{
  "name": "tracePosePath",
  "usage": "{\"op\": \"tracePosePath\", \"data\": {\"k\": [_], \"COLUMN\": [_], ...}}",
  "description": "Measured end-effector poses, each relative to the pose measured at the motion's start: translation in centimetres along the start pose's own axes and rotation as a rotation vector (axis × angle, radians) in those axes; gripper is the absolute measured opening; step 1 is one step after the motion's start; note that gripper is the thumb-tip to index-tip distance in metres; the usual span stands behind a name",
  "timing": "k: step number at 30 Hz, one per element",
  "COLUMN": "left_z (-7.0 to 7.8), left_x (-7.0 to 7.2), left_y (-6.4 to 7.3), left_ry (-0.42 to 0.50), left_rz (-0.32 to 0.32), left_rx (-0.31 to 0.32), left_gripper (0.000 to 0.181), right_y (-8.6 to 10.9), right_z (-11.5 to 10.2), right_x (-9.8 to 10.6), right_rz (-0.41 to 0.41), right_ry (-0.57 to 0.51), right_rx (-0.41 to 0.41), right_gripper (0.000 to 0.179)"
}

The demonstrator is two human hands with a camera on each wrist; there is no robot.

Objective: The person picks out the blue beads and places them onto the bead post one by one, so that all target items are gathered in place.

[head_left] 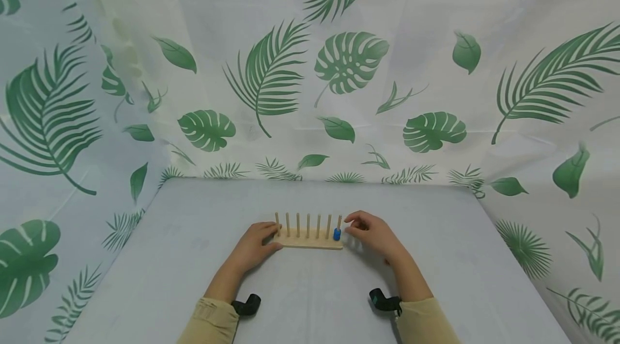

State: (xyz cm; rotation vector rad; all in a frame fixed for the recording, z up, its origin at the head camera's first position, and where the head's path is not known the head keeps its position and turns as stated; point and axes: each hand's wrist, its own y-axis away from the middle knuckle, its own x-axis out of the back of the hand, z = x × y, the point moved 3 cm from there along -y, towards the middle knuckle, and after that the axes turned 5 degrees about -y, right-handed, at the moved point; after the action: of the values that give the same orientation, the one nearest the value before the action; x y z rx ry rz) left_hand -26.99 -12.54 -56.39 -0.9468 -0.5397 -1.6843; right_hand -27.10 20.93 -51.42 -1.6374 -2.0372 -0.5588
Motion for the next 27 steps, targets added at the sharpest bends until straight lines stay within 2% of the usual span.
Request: {"op": "tracePosePath", "data": {"k": [8,16,21,24,27], "left_z": [0.0,0.2,0.3,0.3,0.3], "left_x": [0.0,0.2,0.2,0.2,0.2], "left_y": [0.0,0.1,0.1,0.1,0.1], "left_ry": [-0.011,0.0,0.0,-0.003,-0.004], "left_rz": [0.006,0.011,0.002,0.0,-0.003], "left_rx": [-0.005,-0.008,0.0,-0.003,-0.01], "left_gripper": [0.055,0.055,0.055,0.056,0.056], "right_y": [0.7,1.4,1.7,1.8,1.9], "right_z": [0.7,2.8,4.6,5.4,5.9], "right_x": [2.7,5.0,5.6,5.6,5.4], "right_rz": [0.047,0.062,0.046,0.03,0.022], "right_ry": [0.002,0.006,0.054,0.1,0.098], "right_rx": [-0.013,-0.115,-0.179,-0.215,-0.242], "right_gripper": [0.035,0.035,0.028,0.031,0.03]}}
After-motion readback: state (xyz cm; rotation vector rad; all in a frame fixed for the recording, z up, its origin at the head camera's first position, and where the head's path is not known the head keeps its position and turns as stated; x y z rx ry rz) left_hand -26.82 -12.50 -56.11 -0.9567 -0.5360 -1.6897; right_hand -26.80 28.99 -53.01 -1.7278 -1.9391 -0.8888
